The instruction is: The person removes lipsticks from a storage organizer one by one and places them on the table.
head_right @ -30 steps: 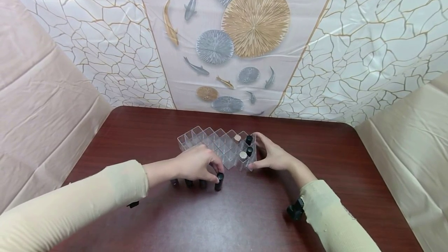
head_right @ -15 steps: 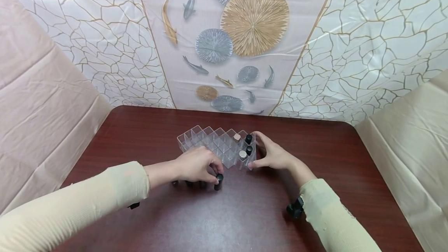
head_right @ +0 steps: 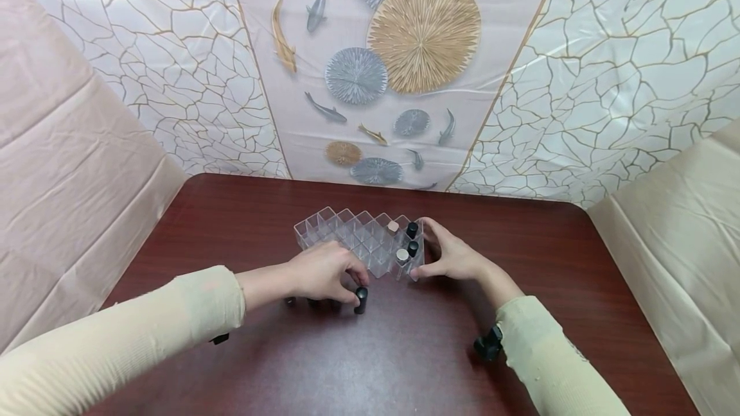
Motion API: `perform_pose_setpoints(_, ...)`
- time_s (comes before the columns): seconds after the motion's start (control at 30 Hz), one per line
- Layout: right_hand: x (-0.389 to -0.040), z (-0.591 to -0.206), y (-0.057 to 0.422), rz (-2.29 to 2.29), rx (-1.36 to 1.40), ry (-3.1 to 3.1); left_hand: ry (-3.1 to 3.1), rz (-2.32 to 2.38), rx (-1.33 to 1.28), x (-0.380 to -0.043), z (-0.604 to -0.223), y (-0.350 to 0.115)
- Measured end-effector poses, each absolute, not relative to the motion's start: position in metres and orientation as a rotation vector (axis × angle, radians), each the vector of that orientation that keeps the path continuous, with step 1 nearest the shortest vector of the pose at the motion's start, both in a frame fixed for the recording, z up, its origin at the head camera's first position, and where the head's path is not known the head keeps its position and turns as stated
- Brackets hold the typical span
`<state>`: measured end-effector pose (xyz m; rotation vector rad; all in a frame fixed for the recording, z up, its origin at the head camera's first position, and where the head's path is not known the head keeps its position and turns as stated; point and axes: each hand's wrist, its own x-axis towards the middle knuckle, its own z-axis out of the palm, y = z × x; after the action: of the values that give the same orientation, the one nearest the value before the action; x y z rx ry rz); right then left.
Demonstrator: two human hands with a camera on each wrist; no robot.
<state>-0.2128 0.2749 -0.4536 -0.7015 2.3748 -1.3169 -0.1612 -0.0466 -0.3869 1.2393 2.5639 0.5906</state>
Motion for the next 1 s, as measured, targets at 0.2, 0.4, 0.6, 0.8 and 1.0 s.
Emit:
perform_pose_setpoints(0.2,-0.211,-0.453,0.276,-1.336,-0.699,2.361,2.558,0.619,1.242,-0.166,-0.378,-0.05)
perform_pose_setpoints(0.4,-0.211,-0.454,0.276,-1.339,-0.685,2.36,2.525,0.678,1.222,-0.177,-0.361,-0.058)
perform_pose_setpoints(0.6,-0.212,-0.454,0.276,-1.342,-0.689,2.352,2.523,0.702,1.184,-0.191,-0.343,-0.07)
perform_pose_setpoints(0.8,-0.212,-0.454,0.276,-1.326,-0.693,2.365,2.468,0.747,1.129,-0.208,-0.328,-0.089)
perform_pose_setpoints(1.0,-0.213,-0.455,0.275,-1.329,-0.712,2.364,2.438,0.761,1.083,-0.221,-0.323,-0.111)
